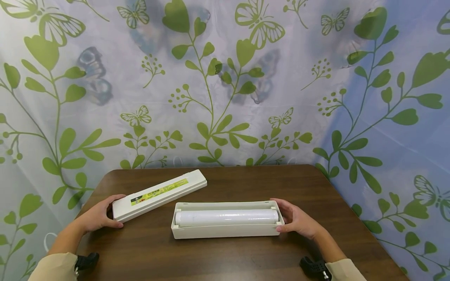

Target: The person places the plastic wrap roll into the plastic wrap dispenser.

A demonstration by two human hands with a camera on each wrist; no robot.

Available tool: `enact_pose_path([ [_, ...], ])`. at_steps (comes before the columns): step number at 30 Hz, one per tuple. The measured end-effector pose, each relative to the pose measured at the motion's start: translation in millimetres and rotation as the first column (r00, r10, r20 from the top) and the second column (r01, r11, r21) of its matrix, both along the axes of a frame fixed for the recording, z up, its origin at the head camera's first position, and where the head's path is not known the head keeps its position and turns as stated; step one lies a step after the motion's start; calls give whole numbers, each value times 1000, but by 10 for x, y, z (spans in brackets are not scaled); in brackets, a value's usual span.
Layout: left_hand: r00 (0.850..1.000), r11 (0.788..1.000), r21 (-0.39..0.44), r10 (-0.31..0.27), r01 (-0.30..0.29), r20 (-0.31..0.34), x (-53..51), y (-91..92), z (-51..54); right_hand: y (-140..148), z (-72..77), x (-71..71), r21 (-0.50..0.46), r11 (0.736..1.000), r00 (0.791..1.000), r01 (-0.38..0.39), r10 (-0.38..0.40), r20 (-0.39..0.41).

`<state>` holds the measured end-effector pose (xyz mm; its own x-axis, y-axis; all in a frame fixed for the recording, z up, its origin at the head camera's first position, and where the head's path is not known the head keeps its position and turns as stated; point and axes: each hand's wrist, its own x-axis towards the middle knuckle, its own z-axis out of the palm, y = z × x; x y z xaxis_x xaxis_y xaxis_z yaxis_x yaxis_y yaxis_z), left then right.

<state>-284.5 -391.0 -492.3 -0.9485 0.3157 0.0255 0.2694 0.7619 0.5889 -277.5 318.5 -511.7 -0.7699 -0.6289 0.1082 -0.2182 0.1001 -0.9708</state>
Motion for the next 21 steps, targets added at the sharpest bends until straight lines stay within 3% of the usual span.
enact_pose_path([
  [8, 1000, 1000, -6, 18, -18, 21, 3, 18, 0, 6, -6, -8, -13, 1000, 1000, -12, 12, 3],
  [21, 998, 998, -36, 40, -42, -46, 15, 35, -31, 11, -22, -12, -18, 1000, 1000, -14, 14, 1],
])
